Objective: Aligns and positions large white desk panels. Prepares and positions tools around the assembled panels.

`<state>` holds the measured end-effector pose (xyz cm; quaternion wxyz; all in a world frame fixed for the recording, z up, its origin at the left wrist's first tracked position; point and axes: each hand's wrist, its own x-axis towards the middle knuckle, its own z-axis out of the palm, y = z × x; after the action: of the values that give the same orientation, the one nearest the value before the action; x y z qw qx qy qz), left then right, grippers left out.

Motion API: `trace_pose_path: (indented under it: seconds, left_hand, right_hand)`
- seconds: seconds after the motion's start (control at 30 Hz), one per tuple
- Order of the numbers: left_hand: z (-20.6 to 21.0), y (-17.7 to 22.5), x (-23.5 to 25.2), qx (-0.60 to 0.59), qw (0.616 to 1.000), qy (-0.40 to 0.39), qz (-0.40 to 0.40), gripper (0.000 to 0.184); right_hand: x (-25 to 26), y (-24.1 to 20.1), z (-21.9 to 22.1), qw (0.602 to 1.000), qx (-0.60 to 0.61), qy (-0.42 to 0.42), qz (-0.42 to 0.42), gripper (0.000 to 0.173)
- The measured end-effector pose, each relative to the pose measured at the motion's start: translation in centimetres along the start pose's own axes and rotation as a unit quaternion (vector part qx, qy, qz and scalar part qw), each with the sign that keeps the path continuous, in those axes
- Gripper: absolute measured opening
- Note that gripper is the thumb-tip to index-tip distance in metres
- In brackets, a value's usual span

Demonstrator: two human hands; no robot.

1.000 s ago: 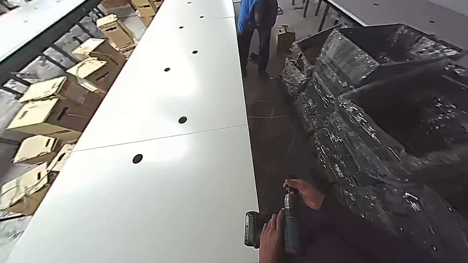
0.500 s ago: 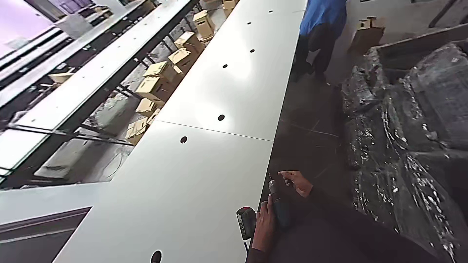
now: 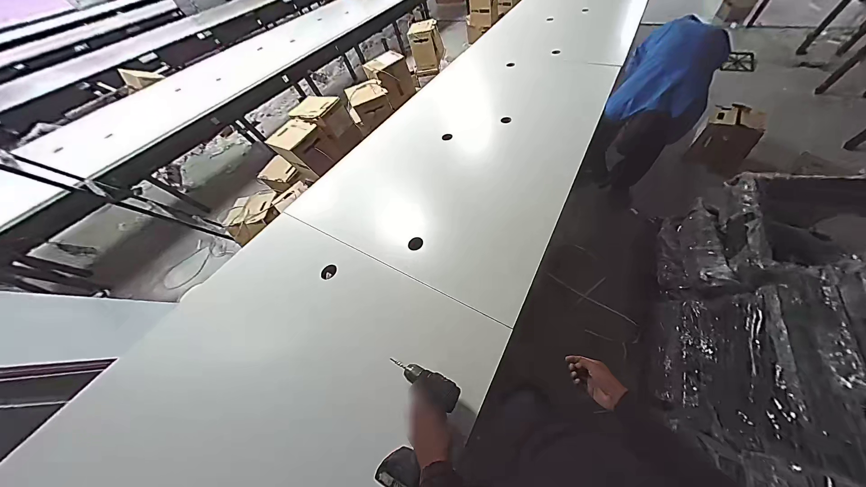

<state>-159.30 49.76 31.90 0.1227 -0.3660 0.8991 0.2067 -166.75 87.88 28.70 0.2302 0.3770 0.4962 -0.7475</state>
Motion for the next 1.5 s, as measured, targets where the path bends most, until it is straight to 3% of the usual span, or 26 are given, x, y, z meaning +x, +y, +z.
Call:
trace_pose_path:
  seconds: [0.17,0.33,0.57,0.67,0.77,0.83,0.9,0.97,1.03,1.1,1.13,1.2,1.33,1.5]
  left_hand:
    - [0.9,1.3,3.7,0.004,0.995,0.044,-0.091,0.096]
    - [1.8,1.7,4.0,-0.052,0.987,0.075,-0.129,0.089]
    - [2.8,2.3,2.8,-0.048,0.978,0.145,-0.141,0.086]
    - [3.5,4.4,0.4,-0.082,0.958,0.225,-0.155,0.072]
    - [5.1,8.5,-2.4,-0.133,0.901,0.376,-0.169,0.051]
    - [6.0,13.4,-3.9,-0.240,0.849,0.409,-0.232,0.053]
    - [8.3,19.0,-3.8,-0.386,0.758,0.398,-0.344,0.061]
    - [10.9,23.9,-2.9,-0.533,0.640,0.344,-0.433,0.068]
    - [12.7,28.1,-1.7,-0.672,0.512,0.254,-0.471,0.072]
    - [14.2,31.5,0.7,-0.747,0.433,0.203,-0.462,0.077]
    - [14.7,32.9,1.6,-0.763,0.420,0.196,-0.449,0.078]
    - [15.4,34.6,3.5,-0.755,0.433,0.221,-0.441,0.079]
    - [16.7,36.1,5.3,-0.694,0.445,0.330,-0.460,0.081]
    - [18.0,37.0,5.9,-0.641,0.471,0.404,-0.452,0.084]
  right_hand:
    - [4.7,-5.9,-1.2,0.997,-0.035,0.063,0.019,0.021]
    - [8.9,-11.7,0.1,0.993,-0.063,0.096,0.010,0.017]
    - [15.1,-20.0,4.2,0.995,-0.084,0.057,0.025,0.024]
    - [19.2,-24.2,5.7,0.993,-0.109,0.045,0.013,0.027]
    - [23.8,-28.8,7.1,0.992,-0.116,0.057,0.004,0.040]
    - [26.9,-31.5,7.9,0.987,-0.122,0.100,-0.013,0.052]
    - [30.1,-34.7,8.4,0.983,-0.145,0.105,-0.033,0.074]
    - [32.7,-36.8,8.7,0.982,-0.158,0.088,-0.056,0.087]
    - [34.1,-38.3,8.5,0.978,-0.169,0.096,-0.080,0.087]
    - [35.8,-39.9,8.6,0.975,-0.179,0.090,-0.100,0.086]
    - [36.4,-40.6,8.5,0.972,-0.188,0.092,-0.108,0.087]
    - [37.6,-41.7,8.8,0.961,-0.213,0.127,-0.126,0.092]
    - [39.1,-43.7,9.3,0.922,-0.300,0.203,-0.137,0.098]
    - [39.5,-44.3,9.2,0.895,-0.369,0.208,-0.137,0.096]
